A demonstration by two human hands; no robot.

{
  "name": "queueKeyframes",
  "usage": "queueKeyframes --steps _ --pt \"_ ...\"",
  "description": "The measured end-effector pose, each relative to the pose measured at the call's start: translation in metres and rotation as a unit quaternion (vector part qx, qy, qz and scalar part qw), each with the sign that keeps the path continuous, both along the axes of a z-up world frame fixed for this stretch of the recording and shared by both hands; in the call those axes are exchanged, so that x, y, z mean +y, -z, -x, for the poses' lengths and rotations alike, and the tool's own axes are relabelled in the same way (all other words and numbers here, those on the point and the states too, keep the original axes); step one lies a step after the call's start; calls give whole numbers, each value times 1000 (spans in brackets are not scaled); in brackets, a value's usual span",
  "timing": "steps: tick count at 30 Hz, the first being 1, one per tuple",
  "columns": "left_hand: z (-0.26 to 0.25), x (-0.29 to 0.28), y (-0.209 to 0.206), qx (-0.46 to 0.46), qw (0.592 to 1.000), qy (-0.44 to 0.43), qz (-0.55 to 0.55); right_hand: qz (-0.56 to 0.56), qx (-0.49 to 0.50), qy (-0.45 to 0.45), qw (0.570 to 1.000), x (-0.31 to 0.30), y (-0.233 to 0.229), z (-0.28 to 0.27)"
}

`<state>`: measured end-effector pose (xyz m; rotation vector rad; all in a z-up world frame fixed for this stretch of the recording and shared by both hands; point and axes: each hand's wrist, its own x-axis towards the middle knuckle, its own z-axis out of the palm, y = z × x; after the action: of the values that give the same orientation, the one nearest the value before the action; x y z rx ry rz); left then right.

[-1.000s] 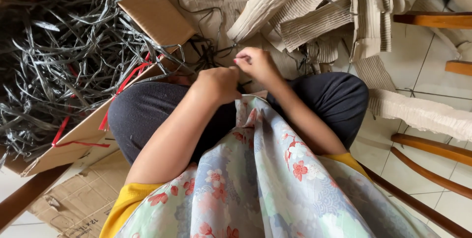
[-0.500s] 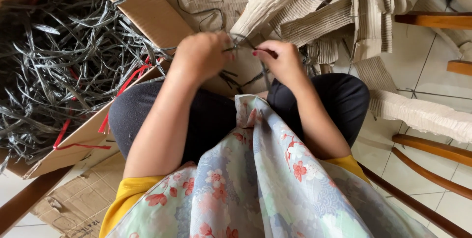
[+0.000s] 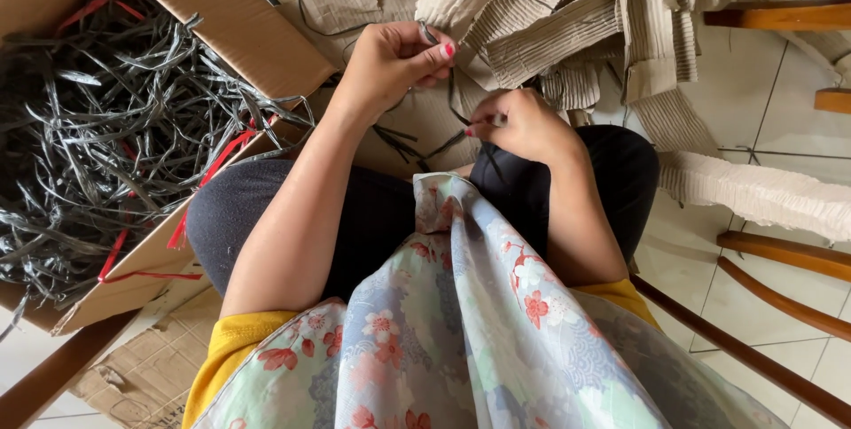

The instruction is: The person wraps the legs of a wooden chair with protective cardboard strips and secures them using thin black wire and light strings. They tie the materials together by hand to ensure the chair is padded.

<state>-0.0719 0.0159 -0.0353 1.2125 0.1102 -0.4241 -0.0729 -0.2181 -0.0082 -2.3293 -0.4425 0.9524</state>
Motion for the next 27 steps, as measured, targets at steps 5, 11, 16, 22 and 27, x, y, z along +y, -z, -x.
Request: queueKeyframes --steps 5,11,16,22,27 --pt "1 -13 6 -10 999 52 -14 -260 47 126 956 6 0 -6" --pt "-1 -7 0 -30 996 78 -10 -240 37 149 959 -15 13 -11" --pt "-8 8 -1 28 997 44 -54 -119 -16 102 987 -40 -7 -16" --pt "-12 31 -22 -5 994 87 -59 -13 -393 168 904 -48 3 -17" --pt "-11 47 -22 -55 971 91 -213 -274 -483 177 813 -26 5 -25"
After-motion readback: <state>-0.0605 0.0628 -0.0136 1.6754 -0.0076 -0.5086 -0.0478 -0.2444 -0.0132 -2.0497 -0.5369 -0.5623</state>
